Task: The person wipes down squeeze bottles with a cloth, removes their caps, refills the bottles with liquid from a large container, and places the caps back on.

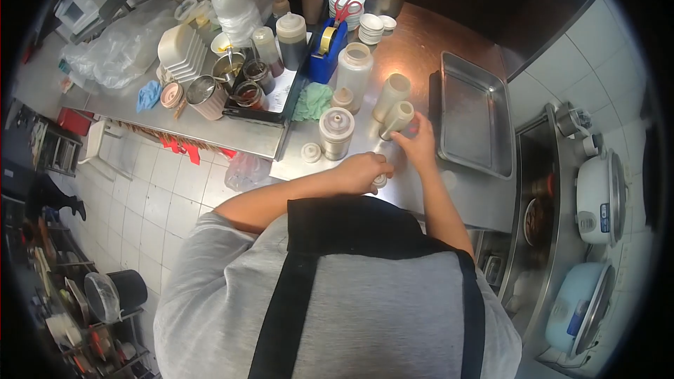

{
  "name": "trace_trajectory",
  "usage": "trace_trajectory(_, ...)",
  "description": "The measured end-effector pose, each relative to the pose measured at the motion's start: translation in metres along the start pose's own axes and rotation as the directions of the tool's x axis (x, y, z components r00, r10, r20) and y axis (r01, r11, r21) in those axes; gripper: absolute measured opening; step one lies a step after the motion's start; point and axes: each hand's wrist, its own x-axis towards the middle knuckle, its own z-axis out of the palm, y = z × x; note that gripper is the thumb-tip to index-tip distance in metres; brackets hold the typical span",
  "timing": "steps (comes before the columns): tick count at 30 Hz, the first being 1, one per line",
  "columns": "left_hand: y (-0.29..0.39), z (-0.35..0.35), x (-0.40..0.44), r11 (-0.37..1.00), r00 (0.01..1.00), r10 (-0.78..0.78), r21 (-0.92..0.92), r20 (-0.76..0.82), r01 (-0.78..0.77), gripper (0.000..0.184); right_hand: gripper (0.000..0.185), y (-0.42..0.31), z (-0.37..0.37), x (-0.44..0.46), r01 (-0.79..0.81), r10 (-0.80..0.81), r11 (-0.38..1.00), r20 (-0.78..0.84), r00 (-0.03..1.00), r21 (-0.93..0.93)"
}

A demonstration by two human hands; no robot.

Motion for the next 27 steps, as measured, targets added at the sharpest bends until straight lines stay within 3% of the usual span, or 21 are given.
trace_trajectory(4, -0.01, 0.049, 0.032, 0.994, 0.984, -0.017, -0.106, -0.176, -0.002, 0.052, 0.05, 0.024, -0.057, -0.037, -0.141, 0.141, 0.983, 0.002, 0.99, 0.114)
trace_trajectory(6, 0.004, 0.046, 0.048, 0.987, 0.949, 0.097, -0.093, -0.301, -0.131, 0.054, 0.042, 0.034, -0.076, -0.062, -0.108, 0.117, 0.983, -0.054, 0.992, 0.151)
trace_trajectory(8, 0.033, 0.02, 0.057, 0.965, 0.869, 0.223, -0.026, -0.441, -0.261, 0.052, 0.037, 0.034, -0.087, -0.087, -0.094, 0.1, 0.993, -0.094, 0.99, 0.07)
trace_trajectory(10, 0.059, -0.03, 0.052, 0.932, 0.764, 0.339, 0.086, -0.548, -0.351, 0.045, 0.039, 0.035, -0.085, -0.11, 0.064, -0.066, 0.99, -0.007, 0.998, -0.126)
trace_trajectory(12, 0.061, -0.084, 0.038, 0.893, 0.563, 0.45, 0.348, -0.693, -0.286, 0.039, 0.041, 0.031, -0.075, -0.115, 0.191, -0.172, 0.939, 0.092, 0.981, -0.284)
trace_trajectory(13, 0.055, -0.114, 0.027, 0.884, 0.418, 0.464, 0.44, -0.781, -0.158, 0.036, 0.043, 0.028, -0.07, -0.116, 0.237, -0.2, 0.907, 0.141, 0.97, -0.349)
trace_trajectory(14, 0.04, -0.141, 0.016, 0.914, 0.309, 0.398, 0.404, -0.864, -0.049, 0.037, 0.045, 0.026, -0.066, -0.117, 0.284, -0.223, 0.867, 0.19, 0.956, -0.409)
trace_trajectory(15, 0.024, -0.164, 0.004, 0.98, 0.222, 0.195, 0.2, -0.955, -0.002, 0.038, 0.046, 0.031, -0.061, -0.116, 0.266, -0.197, 0.862, 0.199, 0.96, -0.431)
trace_trajectory(16, -0.009, -0.18, -0.008, 0.965, 0.125, 0.071, 0.1, -0.99, 0.243, 0.043, 0.047, 0.042, -0.054, -0.115, 0.248, -0.17, 0.857, 0.206, 0.964, -0.453)
trace_trajectory(18, -0.085, -0.191, -0.036, 0.798, 0.029, -0.002, 0.016, -1.0, 0.602, 0.056, 0.049, 0.051, -0.05, -0.112, 0.219, -0.142, 0.846, 0.19, 0.971, -0.486)
trace_trajectory(21, -0.13, -0.194, -0.054, 0.542, 0.044, -0.406, -0.202, -0.913, 0.816, 0.066, 0.049, 0.049, -0.048, -0.11, 0.207, -0.172, 0.836, 0.116, 0.978, -0.509)
trace_trajectory(24, -0.147, -0.196, -0.046, 0.451, 0.147, -0.491, -0.107, -0.858, 0.886, 0.077, 0.049, 0.04, -0.045, -0.114, 0.176, -0.187, 0.833, 0.033, 0.982, -0.524)
trace_trajectory(27, -0.178, -0.198, -0.037, 0.424, 0.144, -0.495, -0.094, -0.857, 0.901, 0.076, 0.05, 0.044, -0.039, -0.122, 0.054, -0.068, 0.874, -0.012, 0.998, -0.482)
